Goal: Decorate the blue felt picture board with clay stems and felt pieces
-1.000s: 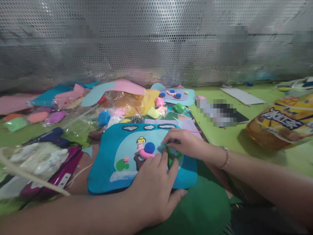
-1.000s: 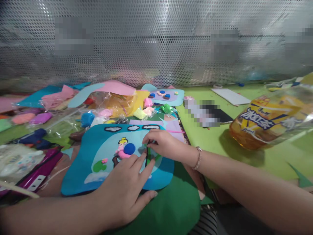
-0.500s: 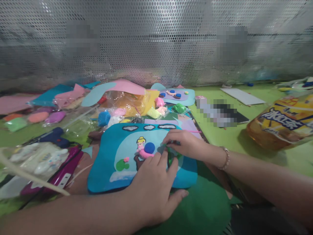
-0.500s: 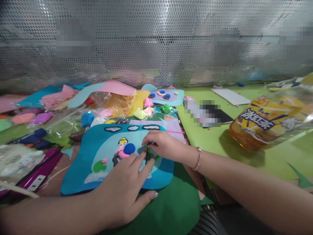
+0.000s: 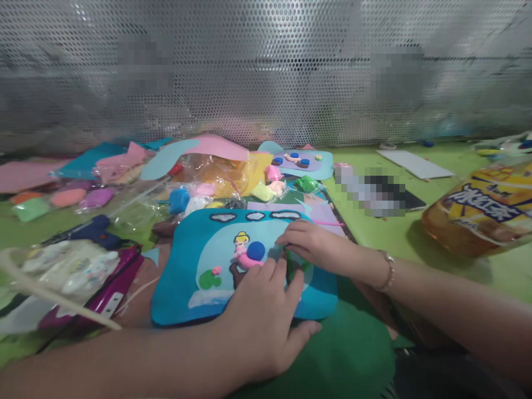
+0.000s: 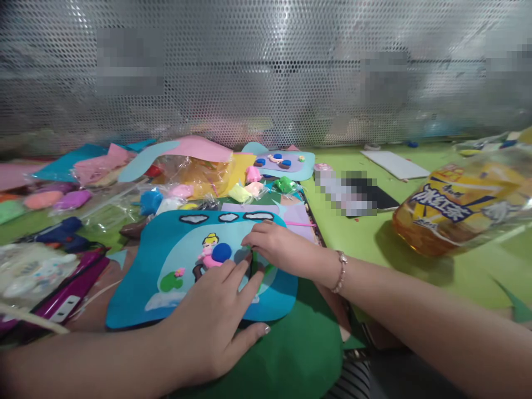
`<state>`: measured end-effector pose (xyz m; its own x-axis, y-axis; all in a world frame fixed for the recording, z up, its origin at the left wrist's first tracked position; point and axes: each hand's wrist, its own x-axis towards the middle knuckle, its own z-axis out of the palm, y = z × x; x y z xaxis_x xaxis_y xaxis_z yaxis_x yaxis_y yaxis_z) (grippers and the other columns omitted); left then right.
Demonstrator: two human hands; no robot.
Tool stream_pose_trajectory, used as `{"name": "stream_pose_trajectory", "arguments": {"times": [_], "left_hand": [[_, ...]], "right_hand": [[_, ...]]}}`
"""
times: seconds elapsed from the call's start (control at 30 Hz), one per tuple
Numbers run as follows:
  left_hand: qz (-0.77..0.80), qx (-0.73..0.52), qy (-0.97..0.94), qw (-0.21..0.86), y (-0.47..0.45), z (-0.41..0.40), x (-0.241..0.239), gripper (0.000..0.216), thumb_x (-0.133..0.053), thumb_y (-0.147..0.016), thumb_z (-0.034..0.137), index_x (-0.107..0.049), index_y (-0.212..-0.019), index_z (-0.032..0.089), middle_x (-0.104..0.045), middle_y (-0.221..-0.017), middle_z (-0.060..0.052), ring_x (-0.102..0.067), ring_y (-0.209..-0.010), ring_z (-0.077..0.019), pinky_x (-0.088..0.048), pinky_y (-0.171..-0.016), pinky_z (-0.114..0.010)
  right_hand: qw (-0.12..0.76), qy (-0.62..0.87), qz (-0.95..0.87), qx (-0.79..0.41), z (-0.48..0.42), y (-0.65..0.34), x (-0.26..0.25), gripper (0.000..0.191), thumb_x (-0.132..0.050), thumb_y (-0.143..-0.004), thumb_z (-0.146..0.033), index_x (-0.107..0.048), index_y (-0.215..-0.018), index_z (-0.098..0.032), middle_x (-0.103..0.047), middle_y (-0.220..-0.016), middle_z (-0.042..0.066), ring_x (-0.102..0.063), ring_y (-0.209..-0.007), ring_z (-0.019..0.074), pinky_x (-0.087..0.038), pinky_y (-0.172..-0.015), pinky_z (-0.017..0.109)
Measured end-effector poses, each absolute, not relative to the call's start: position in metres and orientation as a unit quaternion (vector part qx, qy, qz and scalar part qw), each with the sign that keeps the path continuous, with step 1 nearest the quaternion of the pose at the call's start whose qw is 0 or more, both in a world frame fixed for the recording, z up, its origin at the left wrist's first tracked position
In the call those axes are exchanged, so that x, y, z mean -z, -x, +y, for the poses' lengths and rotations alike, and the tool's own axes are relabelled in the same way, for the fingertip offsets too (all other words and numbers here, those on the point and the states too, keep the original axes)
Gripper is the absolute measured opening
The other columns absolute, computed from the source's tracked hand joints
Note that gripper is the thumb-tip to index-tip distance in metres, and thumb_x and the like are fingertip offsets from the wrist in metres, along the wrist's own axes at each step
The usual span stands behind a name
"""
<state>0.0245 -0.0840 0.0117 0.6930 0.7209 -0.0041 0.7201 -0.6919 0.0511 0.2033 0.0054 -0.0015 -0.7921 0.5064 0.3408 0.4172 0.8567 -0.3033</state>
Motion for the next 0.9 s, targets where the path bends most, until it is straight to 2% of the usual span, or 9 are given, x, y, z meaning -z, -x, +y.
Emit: {"name": "stream_pose_trajectory", "arguments": {"times": [0.13, 0.53, 0.9], "left_hand": [[0.387, -0.011, -0.922, 0.017, -0.0240, -0.0848, -0.0113, 0.065, -0.026, -0.089, 0.056, -0.043, -0.133, 0.010, -0.046, -0.126, -0.026, -0.046, -0.109, -0.0406, -0.040, -0.083, -0.055], [0.387, -0.012, -0.922, 0.006, -0.0232, -0.0841, -0.0096, 0.065, -0.025, -0.090, 0.057, -0.041, -0.133, 0.011, -0.045, -0.127, -0.025, -0.045, -0.109, -0.0391, -0.040, -0.084, -0.053], [0.383, -0.012, -0.924, 0.015, -0.0242, -0.0845, -0.0126, 0.063, -0.027, -0.090, 0.055, -0.043, -0.132, 0.009, -0.044, -0.127, -0.028, -0.045, -0.109, -0.0411, -0.039, -0.083, -0.054]], "right_hand": [[0.189, 0.249, -0.946, -0.089, 0.0050, -0.2045, 0.0024, 0.024, -0.040, -0.090, -0.010, -0.057, -0.107, -0.011, -0.058, -0.093, 0.011, -0.054, -0.086, 0.0191, -0.049, -0.077, 0.034], [0.142, 0.223, -0.961, -0.074, 0.0048, -0.2071, 0.0010, 0.041, -0.039, -0.079, 0.005, -0.049, -0.116, -0.008, -0.055, -0.096, 0.013, -0.049, -0.088, 0.0196, -0.046, -0.078, 0.033], [0.177, 0.251, -0.942, -0.135, 0.0031, -0.2045, 0.0006, 0.039, -0.038, -0.081, 0.003, -0.052, -0.115, -0.009, -0.053, -0.097, 0.012, -0.050, -0.092, 0.0190, -0.048, -0.080, 0.033]]}}
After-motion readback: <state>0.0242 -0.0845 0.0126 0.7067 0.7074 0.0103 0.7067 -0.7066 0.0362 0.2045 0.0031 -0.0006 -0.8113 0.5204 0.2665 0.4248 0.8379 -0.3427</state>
